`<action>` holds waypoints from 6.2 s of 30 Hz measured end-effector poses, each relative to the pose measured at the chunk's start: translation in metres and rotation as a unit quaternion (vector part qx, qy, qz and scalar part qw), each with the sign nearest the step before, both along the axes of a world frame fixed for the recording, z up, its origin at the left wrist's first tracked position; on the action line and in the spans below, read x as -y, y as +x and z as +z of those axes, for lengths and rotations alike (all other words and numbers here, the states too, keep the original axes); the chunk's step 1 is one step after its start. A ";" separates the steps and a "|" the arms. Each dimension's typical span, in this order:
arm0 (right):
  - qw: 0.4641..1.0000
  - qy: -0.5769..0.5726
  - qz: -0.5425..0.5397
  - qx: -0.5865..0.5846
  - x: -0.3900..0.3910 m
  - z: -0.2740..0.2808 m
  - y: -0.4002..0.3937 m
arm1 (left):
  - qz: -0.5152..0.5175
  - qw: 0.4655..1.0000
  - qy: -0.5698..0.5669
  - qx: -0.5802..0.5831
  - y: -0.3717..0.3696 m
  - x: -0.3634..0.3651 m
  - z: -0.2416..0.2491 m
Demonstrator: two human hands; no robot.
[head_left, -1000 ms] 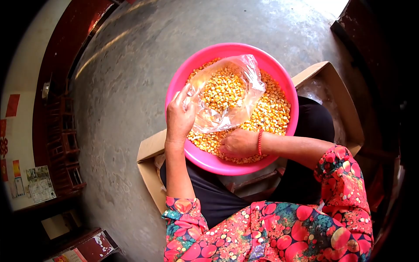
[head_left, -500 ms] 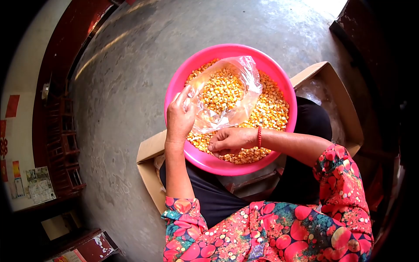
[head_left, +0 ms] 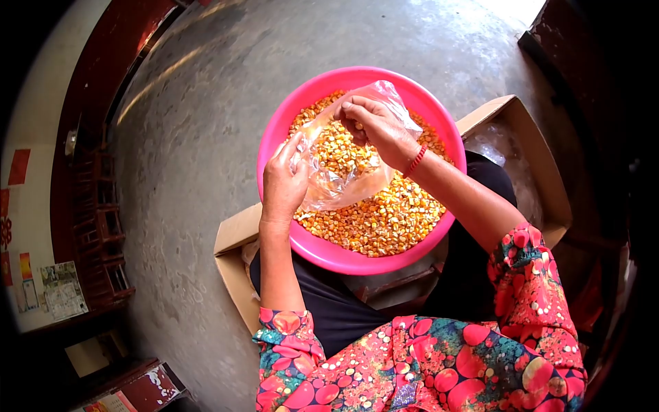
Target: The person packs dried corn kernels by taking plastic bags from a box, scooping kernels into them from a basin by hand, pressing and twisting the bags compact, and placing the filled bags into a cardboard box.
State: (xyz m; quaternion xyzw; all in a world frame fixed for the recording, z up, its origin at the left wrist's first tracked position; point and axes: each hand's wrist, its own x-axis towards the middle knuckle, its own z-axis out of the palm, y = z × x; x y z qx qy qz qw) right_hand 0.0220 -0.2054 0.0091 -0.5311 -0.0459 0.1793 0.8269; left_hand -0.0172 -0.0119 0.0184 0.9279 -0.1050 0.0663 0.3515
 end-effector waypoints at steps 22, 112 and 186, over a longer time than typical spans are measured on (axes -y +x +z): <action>0.755 -0.363 0.383 0.389 -0.020 -0.026 -0.086 | 0.014 1.000 0.000 0.001 -0.001 -0.003 0.001; 0.941 -0.057 0.306 -0.134 -0.013 0.018 -0.029 | 0.074 0.997 -0.003 0.004 0.018 -0.008 -0.026; 0.978 -0.152 0.134 -0.043 -0.005 0.018 -0.003 | 0.053 0.996 -0.043 0.053 0.011 -0.005 -0.012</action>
